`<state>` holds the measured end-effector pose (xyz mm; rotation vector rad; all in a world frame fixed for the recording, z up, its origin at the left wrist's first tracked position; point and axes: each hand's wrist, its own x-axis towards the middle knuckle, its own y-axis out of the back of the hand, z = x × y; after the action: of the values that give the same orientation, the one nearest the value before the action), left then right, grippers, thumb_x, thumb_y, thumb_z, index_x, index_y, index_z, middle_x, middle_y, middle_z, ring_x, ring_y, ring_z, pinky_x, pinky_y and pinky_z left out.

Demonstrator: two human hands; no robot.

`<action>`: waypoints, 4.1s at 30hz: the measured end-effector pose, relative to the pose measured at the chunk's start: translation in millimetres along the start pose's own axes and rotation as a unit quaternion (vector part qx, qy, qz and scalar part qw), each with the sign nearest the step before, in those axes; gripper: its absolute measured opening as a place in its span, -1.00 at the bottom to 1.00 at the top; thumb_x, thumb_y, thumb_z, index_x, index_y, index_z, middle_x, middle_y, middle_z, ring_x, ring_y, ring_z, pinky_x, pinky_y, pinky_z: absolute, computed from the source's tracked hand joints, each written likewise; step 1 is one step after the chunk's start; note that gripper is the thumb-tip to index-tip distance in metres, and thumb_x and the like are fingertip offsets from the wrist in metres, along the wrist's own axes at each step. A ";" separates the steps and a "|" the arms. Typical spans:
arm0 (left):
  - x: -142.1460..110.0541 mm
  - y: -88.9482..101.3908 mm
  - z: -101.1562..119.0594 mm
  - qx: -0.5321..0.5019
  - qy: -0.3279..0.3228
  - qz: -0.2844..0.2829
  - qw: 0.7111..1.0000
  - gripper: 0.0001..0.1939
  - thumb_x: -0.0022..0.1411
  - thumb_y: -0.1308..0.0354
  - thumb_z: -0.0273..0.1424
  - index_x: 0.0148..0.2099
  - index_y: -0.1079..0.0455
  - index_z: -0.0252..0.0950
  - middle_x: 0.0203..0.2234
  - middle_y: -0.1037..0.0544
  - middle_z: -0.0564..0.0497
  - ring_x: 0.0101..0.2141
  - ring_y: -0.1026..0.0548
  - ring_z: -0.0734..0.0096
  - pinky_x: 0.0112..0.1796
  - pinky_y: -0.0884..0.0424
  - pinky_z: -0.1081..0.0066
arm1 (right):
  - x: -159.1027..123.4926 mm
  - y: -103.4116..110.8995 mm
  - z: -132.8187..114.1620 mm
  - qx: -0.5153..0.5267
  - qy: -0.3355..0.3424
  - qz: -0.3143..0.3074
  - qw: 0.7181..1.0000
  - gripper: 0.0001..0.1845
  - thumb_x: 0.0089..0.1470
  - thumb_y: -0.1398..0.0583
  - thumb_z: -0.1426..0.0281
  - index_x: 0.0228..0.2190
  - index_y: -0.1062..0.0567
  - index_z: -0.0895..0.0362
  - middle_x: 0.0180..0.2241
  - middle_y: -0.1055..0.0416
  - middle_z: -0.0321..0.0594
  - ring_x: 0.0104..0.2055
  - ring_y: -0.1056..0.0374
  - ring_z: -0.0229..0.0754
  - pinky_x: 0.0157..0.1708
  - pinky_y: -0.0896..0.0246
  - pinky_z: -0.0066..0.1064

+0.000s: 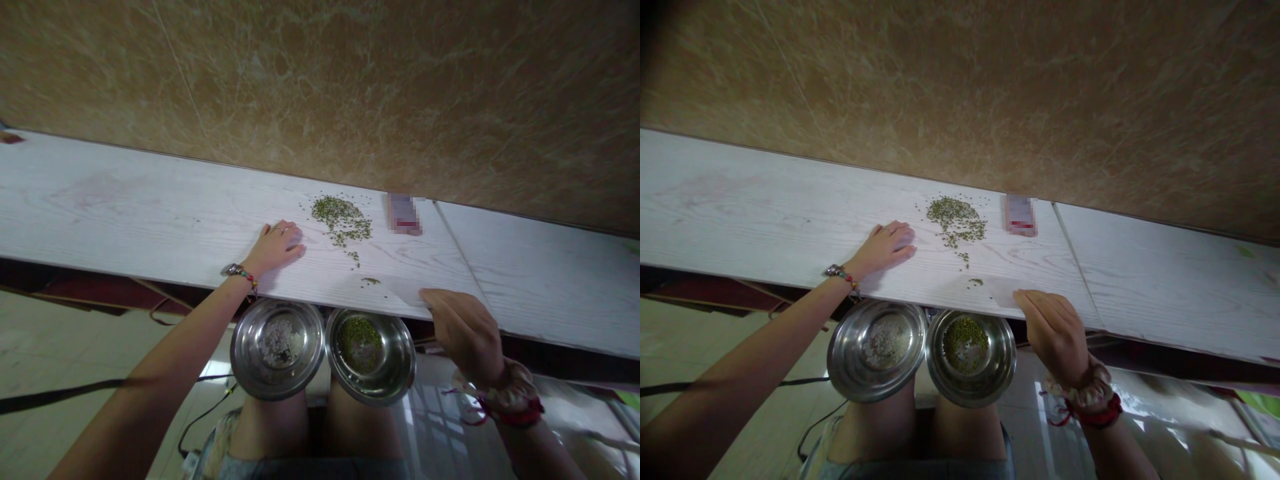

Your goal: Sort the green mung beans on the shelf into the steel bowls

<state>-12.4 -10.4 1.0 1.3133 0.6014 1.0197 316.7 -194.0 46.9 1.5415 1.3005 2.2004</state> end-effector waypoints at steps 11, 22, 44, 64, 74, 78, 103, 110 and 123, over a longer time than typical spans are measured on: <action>0.6 -0.7 0.9 0.000 0.007 -0.006 1.000 -0.56 0.30 0.02 -0.18 0.14 -0.32 -0.26 0.21 -0.33 -0.19 0.22 -0.22 0.03 0.16 -0.10 0.01 | -8.7 9.8 -0.4 -0.029 -0.002 -0.027 0.999 -0.54 0.08 -0.10 0.66 -0.02 -0.45 0.10 -0.27 -0.57 -0.19 -0.22 -0.49 -0.16 -0.21 -0.40 -0.32; -0.2 -1.7 1.1 -0.003 0.000 0.004 1.000 -0.59 0.28 0.00 -0.21 0.12 -0.33 -0.22 0.19 -0.35 -0.16 0.19 -0.26 0.05 0.15 -0.11 0.02 | -11.7 34.3 -27.0 -0.013 0.045 -0.082 0.996 -0.70 0.10 -0.09 0.67 -0.16 -0.47 0.22 -0.34 -0.56 -0.13 -0.27 -0.47 -0.18 -0.27 -0.39 -0.33; -0.1 0.9 4.4 0.011 0.011 -0.003 1.000 -0.57 0.29 0.01 -0.21 0.12 -0.33 -0.28 0.19 -0.35 -0.20 0.20 -0.26 0.05 0.17 -0.11 0.03 | 10.9 6.2 -9.8 -0.075 0.034 -0.046 0.995 -0.67 0.06 -0.04 0.70 -0.22 -0.47 0.19 -0.40 -0.55 -0.16 -0.36 -0.45 -0.19 -0.33 -0.32 -0.36; 0.3 -0.9 2.3 0.002 0.007 -0.003 1.000 -0.56 0.29 0.01 -0.20 0.13 -0.33 -0.27 0.21 -0.34 -0.17 0.21 -0.24 0.02 0.17 -0.10 0.01 | 29.7 -2.2 -24.9 -0.061 0.052 -0.040 0.996 -0.70 0.11 -0.02 0.69 -0.23 -0.47 0.23 -0.41 -0.54 -0.15 -0.35 -0.39 -0.20 -0.34 -0.27 -0.38; -0.9 0.2 1.8 -0.003 0.009 -0.002 1.000 -0.57 0.29 0.00 -0.21 0.13 -0.33 -0.27 0.21 -0.34 -0.19 0.22 -0.24 0.05 0.18 -0.10 0.01 | 30.5 7.4 -34.1 -0.002 0.062 -0.056 0.996 -0.74 0.16 -0.04 0.62 -0.19 -0.46 0.20 -0.37 -0.55 -0.15 -0.31 -0.42 -0.19 -0.30 -0.31 -0.36; -1.1 0.3 1.7 -0.004 0.011 -0.001 1.000 -0.58 0.28 0.00 -0.21 0.12 -0.34 -0.26 0.20 -0.35 -0.18 0.21 -0.25 0.05 0.18 -0.09 0.00 | 30.0 3.2 -30.0 -0.034 0.052 -0.042 0.997 -0.68 0.12 -0.03 0.67 -0.16 -0.46 0.20 -0.36 -0.55 -0.15 -0.30 -0.43 -0.18 -0.29 -0.30 -0.35; -0.8 0.0 2.4 -0.011 0.011 -0.007 1.000 -0.57 0.29 0.01 -0.19 0.14 -0.31 -0.24 0.22 -0.32 -0.17 0.21 -0.24 0.04 0.19 -0.07 -0.01 | 25.6 1.7 -26.6 -0.056 0.035 -0.052 0.996 -0.67 0.10 -0.03 0.67 -0.18 -0.47 0.19 -0.39 -0.55 -0.17 -0.35 -0.42 -0.20 -0.36 -0.29 -0.36; 0.1 0.1 3.0 -0.004 0.007 -0.006 1.000 -0.56 0.29 0.01 -0.20 0.14 -0.32 -0.27 0.20 -0.33 -0.20 0.21 -0.24 0.03 0.18 -0.09 -0.01 | 26.1 11.0 -33.5 -0.026 0.043 -0.051 0.997 -0.68 0.12 -0.03 0.67 -0.16 -0.45 0.18 -0.41 -0.53 -0.20 -0.35 -0.42 -0.21 -0.34 -0.31 -0.37; -0.3 -0.3 1.5 -0.005 0.006 -0.001 1.000 -0.56 0.29 0.01 -0.20 0.14 -0.32 -0.24 0.21 -0.34 -0.18 0.22 -0.23 0.04 0.18 -0.07 -0.02 | 27.0 2.4 -30.1 -0.048 0.029 -0.074 0.996 -0.59 0.10 -0.01 0.66 -0.10 -0.50 0.18 -0.41 -0.53 -0.18 -0.37 -0.39 -0.19 -0.37 -0.28 -0.34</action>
<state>-11.1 -11.4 1.0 1.2975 0.6053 1.0294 280.3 -197.0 64.5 1.3115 1.2624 2.1948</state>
